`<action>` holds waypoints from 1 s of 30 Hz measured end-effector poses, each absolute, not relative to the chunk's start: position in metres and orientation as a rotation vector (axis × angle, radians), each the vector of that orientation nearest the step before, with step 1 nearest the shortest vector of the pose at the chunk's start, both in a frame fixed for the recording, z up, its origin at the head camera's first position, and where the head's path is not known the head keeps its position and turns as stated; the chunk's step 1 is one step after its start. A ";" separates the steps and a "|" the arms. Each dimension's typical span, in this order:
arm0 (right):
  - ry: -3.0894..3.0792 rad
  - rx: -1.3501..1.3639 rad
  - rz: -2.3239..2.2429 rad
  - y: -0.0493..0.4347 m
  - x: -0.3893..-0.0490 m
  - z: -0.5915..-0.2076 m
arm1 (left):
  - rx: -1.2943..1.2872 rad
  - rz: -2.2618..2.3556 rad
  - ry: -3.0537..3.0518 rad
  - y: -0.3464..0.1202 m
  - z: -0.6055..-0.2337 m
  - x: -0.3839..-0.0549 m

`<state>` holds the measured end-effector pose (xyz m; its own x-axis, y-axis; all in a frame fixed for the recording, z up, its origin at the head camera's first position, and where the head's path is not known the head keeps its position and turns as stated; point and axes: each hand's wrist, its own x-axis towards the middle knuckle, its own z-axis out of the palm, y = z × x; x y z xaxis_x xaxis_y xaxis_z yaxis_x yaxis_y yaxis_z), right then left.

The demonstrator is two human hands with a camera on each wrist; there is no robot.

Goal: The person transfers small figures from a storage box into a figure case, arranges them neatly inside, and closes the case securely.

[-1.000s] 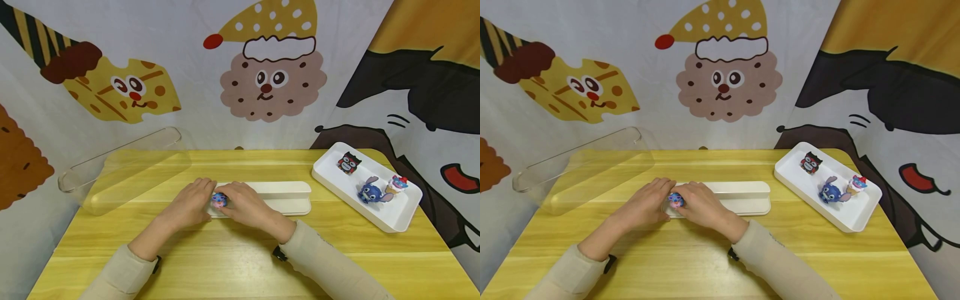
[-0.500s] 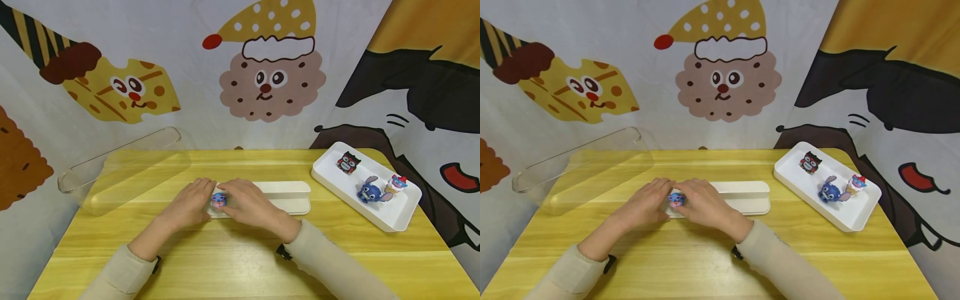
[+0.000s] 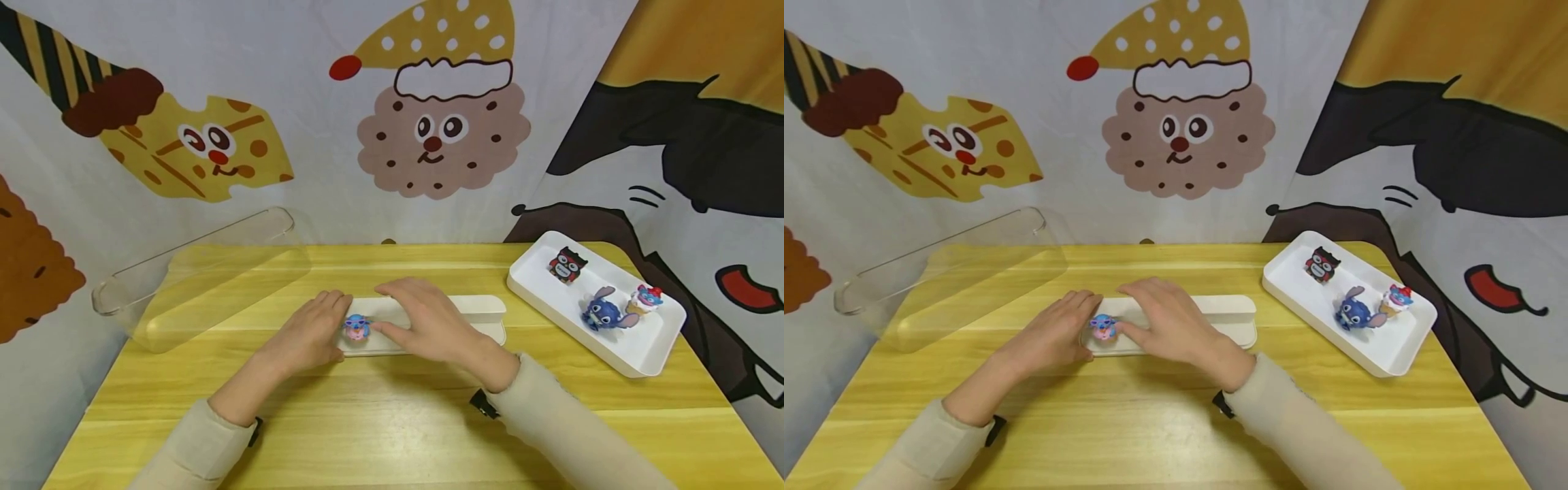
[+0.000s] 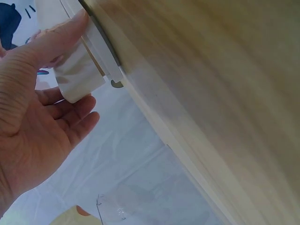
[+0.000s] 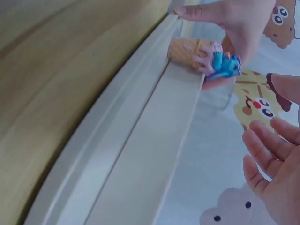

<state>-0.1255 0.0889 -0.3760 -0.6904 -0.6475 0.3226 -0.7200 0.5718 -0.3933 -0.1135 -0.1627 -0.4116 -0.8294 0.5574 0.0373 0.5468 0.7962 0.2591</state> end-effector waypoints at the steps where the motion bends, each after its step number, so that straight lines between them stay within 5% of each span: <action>1: -2.655 1.154 0.760 0.091 -0.126 -0.375 | 0.899 0.406 2.938 -0.163 -0.412 -0.114; 30: -2.543 0.816 0.729 0.217 -0.132 -0.366 | 0.899 0.350 2.929 -0.161 -0.410 -0.111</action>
